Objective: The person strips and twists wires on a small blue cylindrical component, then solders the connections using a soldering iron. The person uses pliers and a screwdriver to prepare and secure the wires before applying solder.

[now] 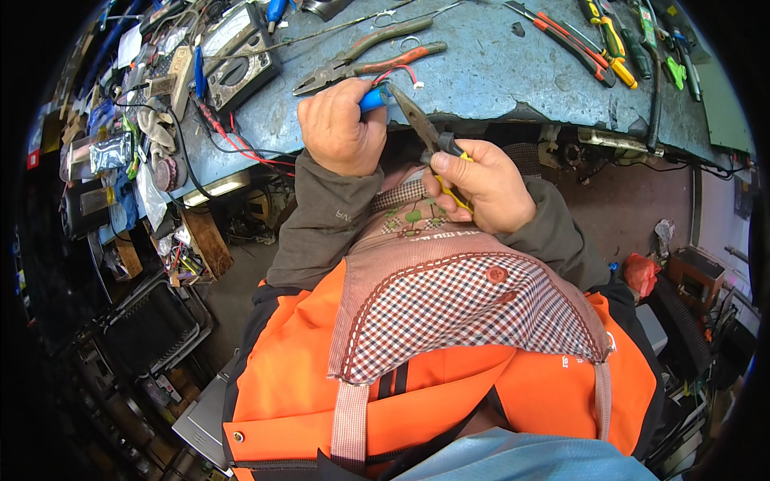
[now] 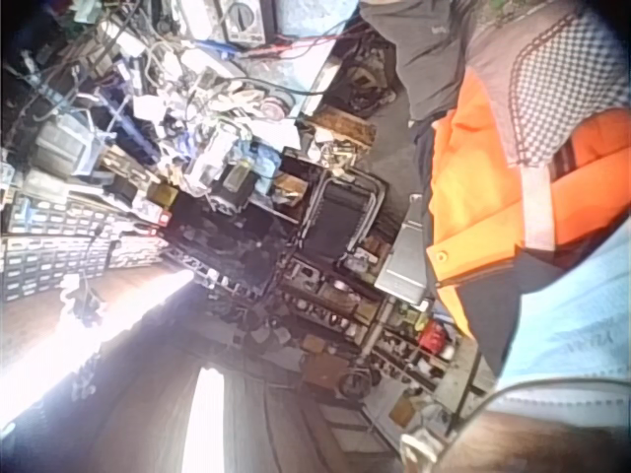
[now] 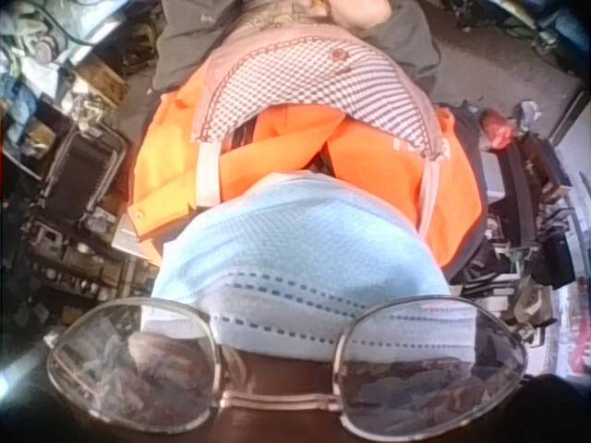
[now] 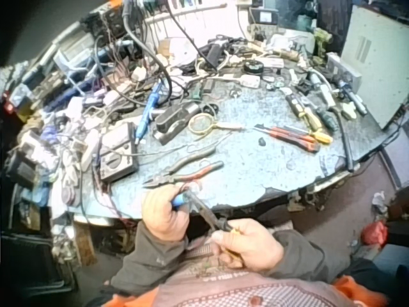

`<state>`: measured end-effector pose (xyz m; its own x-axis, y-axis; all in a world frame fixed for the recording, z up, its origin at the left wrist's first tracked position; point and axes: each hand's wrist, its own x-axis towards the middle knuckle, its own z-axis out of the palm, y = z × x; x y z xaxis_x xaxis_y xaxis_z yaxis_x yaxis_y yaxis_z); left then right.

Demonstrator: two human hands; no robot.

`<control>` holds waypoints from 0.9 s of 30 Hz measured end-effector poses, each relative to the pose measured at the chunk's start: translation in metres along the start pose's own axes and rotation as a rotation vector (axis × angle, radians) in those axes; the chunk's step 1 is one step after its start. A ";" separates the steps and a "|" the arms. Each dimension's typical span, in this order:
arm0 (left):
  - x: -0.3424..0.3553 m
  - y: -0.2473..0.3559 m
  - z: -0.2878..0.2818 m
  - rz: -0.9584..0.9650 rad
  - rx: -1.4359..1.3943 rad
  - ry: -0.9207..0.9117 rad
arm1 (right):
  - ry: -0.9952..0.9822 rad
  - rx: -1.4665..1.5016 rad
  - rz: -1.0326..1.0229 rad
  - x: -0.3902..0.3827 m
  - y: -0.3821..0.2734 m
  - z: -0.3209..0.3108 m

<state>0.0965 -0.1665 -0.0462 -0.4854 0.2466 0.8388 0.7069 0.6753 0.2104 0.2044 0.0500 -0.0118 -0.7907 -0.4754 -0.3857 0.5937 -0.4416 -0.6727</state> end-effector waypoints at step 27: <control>-0.006 0.005 -0.002 -0.433 -0.350 0.009 | 0.424 -0.857 -0.552 -0.020 -0.020 -0.009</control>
<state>0.1033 -0.1658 -0.0491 -0.7661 -0.0091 0.6427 0.5735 0.4418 0.6898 0.2067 0.0755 0.0036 -0.9996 -0.0038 0.0275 -0.0276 0.2393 -0.9705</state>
